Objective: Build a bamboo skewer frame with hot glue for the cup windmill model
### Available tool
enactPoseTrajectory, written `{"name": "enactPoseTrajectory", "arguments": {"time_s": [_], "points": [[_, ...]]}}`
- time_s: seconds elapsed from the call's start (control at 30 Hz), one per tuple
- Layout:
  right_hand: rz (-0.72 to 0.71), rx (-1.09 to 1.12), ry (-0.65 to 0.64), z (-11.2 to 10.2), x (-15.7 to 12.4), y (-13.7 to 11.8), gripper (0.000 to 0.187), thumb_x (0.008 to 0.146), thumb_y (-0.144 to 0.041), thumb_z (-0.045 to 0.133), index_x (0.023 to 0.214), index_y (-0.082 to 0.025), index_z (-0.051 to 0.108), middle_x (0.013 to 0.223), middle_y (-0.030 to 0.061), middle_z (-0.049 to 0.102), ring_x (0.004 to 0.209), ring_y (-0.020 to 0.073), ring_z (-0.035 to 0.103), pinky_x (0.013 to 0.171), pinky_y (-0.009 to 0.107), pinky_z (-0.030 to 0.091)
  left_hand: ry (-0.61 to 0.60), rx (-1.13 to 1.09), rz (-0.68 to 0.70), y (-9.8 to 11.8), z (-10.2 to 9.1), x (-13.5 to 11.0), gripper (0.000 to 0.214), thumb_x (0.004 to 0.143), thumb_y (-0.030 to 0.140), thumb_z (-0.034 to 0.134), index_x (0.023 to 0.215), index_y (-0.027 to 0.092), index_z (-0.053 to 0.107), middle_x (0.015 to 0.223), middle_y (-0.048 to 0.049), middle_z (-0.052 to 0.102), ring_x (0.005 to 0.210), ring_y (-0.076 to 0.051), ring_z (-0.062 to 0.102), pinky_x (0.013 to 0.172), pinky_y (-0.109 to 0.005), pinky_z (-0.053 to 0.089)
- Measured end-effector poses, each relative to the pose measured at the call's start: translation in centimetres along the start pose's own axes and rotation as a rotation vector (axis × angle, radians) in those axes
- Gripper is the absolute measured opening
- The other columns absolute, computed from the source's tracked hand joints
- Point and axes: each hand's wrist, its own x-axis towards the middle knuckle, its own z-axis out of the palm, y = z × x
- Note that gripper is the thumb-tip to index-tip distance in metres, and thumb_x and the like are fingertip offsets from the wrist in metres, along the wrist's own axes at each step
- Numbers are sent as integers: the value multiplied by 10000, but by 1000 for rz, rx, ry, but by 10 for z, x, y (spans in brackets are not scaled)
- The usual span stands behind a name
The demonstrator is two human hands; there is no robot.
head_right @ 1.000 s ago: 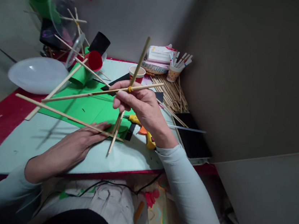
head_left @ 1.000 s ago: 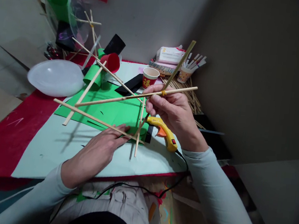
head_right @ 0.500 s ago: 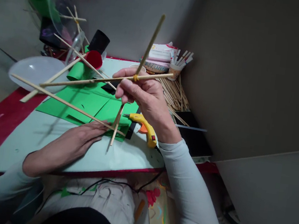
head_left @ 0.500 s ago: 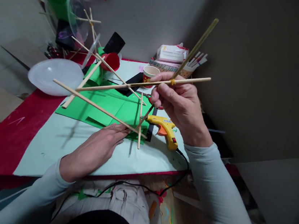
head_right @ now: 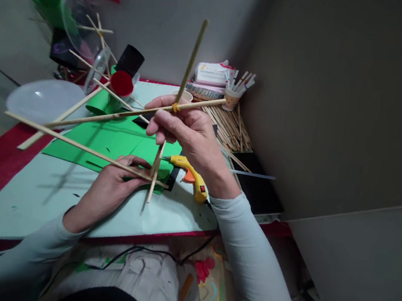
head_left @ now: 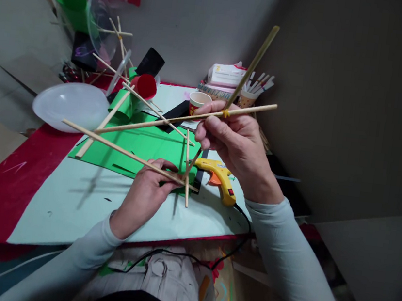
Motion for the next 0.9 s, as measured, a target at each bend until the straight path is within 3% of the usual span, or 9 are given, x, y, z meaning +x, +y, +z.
{"name": "enactPoseTrajectory", "arguments": {"time_s": [0.17, 0.37, 0.57, 0.77, 0.9], "points": [[6, 12, -16, -3, -2, 5, 113, 958, -276, 688, 1025, -186, 699, 787, -22, 687, 647, 71, 611, 591, 190, 478, -32, -9, -64, -5, 7, 1, 163, 845, 106, 718, 850, 237, 815, 922, -21, 762, 940, -229, 644, 859, -385, 492], [-31, 83, -43, -10, 0, 16, 124, 946, -291, 710, 1012, -186, 708, 771, -20, 694, 634, 62, 604, 579, 166, 485, -61, 2, -38, -1, 9, -1, 179, 844, 96, 728, 848, 245, 825, 951, -15, 794, 935, -229, 659, 866, -388, 460], [-89, 90, 99, -18, 5, 4, 165, 888, -341, 772, 977, -214, 715, 760, -38, 643, 607, 59, 558, 556, 163, 482, -65, 1, -10, -4, 12, -5, 190, 853, 95, 719, 873, 249, 828, 1028, -26, 800, 1009, -245, 667, 934, -424, 468], [-56, 168, 68, -20, 20, -7, 273, 796, -367, 854, 947, -184, 720, 729, -37, 636, 579, 48, 525, 492, 152, 428, -88, -2, -13, -2, 8, -8, 236, 787, 167, 798, 1001, 264, 814, 1174, -36, 771, 1134, -307, 626, 1040, -523, 422], [-12, 221, 54, -20, 32, -16, 265, 779, -310, 873, 927, -151, 722, 713, -29, 638, 569, 30, 503, 448, 121, 370, -122, -53, -14, -4, 1, -13, 235, 848, 226, 729, 1074, 237, 794, 1197, -52, 767, 1202, -292, 639, 1111, -522, 397]]}}
